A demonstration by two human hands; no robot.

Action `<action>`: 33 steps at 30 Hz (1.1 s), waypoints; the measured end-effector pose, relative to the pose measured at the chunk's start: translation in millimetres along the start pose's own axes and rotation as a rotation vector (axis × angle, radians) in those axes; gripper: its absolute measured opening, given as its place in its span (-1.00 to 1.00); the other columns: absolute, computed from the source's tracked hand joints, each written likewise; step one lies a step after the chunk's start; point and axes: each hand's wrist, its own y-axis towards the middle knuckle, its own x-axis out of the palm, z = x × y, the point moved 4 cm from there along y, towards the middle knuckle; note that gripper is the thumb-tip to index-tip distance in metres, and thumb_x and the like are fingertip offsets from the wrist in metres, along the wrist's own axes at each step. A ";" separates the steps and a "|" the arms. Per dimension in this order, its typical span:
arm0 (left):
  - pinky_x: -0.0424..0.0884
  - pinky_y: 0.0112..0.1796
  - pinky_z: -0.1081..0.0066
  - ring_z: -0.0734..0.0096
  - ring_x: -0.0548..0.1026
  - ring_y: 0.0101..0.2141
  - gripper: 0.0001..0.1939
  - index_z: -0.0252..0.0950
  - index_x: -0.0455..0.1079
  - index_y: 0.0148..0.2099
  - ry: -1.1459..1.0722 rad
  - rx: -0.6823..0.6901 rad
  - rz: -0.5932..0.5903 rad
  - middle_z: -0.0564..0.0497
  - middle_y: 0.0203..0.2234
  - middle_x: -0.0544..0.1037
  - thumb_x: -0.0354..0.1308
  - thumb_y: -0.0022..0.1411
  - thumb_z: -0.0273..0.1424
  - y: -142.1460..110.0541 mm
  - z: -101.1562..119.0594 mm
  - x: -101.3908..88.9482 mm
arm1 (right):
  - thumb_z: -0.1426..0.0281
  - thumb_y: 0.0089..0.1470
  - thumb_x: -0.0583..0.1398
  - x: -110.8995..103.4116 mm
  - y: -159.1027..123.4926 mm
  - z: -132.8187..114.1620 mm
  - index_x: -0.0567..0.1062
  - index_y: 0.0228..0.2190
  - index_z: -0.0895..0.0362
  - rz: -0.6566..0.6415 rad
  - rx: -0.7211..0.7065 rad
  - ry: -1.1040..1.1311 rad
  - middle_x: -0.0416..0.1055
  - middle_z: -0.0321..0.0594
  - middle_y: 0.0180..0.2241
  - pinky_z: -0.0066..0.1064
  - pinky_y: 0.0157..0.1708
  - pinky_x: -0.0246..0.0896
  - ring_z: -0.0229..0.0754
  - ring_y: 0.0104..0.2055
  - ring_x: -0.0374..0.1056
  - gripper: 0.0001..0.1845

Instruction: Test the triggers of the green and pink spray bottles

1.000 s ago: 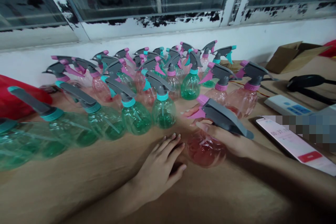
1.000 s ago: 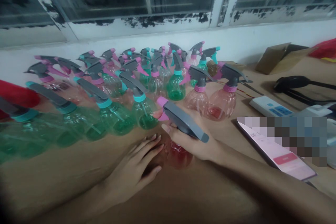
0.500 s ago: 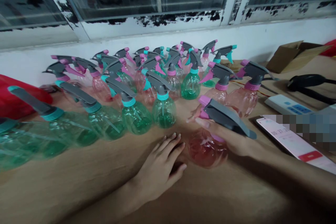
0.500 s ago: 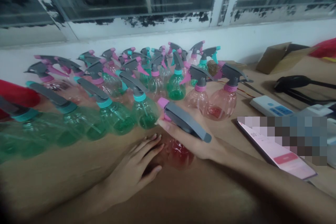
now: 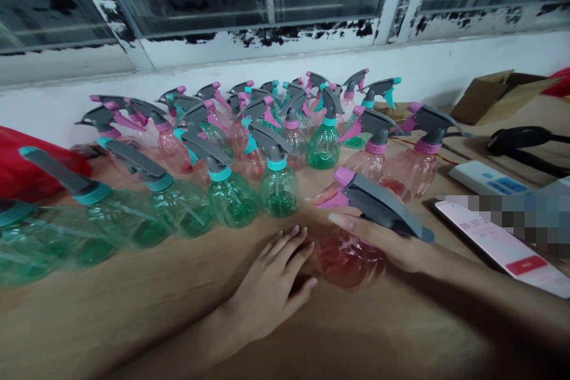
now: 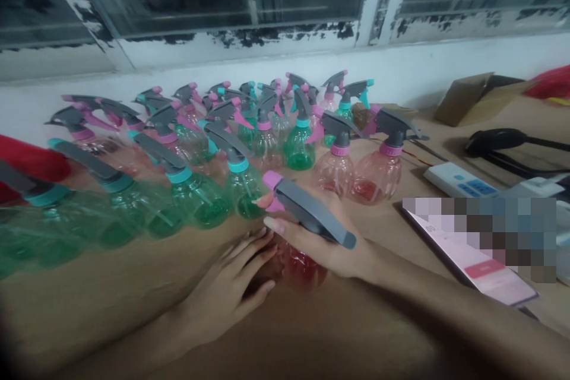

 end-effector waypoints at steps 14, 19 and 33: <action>0.23 0.13 0.07 0.14 0.20 0.20 -0.54 -0.36 0.19 0.19 -0.023 -0.009 -0.004 -0.16 0.18 0.29 0.04 0.32 -0.27 -0.3 -0.3 -1.2 | 0.25 0.10 0.21 1.7 1.2 -4.2 0.46 -0.05 -0.03 0.039 -0.020 0.043 0.54 -0.26 -0.23 -0.24 -0.04 0.32 -0.13 -0.16 0.46 -0.65; 0.24 0.12 0.05 0.14 0.19 0.20 -0.54 -0.37 0.19 0.19 -0.025 -0.008 0.012 -0.19 0.20 0.25 0.05 0.31 -0.28 -0.3 -0.8 -0.8 | 0.23 0.09 0.21 0.8 1.1 -4.6 0.47 -0.06 -0.02 0.033 -0.024 0.011 0.54 -0.24 -0.23 -0.21 -0.04 0.33 -0.11 -0.13 0.45 -0.65; 0.25 0.11 0.02 0.10 0.19 0.20 -0.52 -0.39 0.19 0.19 -0.006 -0.009 -0.013 -0.20 0.19 0.27 0.07 0.30 -0.28 0.7 0.6 -1.1 | 0.22 0.08 0.21 -0.6 0.0 -5.7 0.48 -0.06 0.00 0.046 -0.019 0.010 0.56 -0.24 -0.29 -0.19 -0.06 0.36 -0.11 -0.21 0.48 -0.64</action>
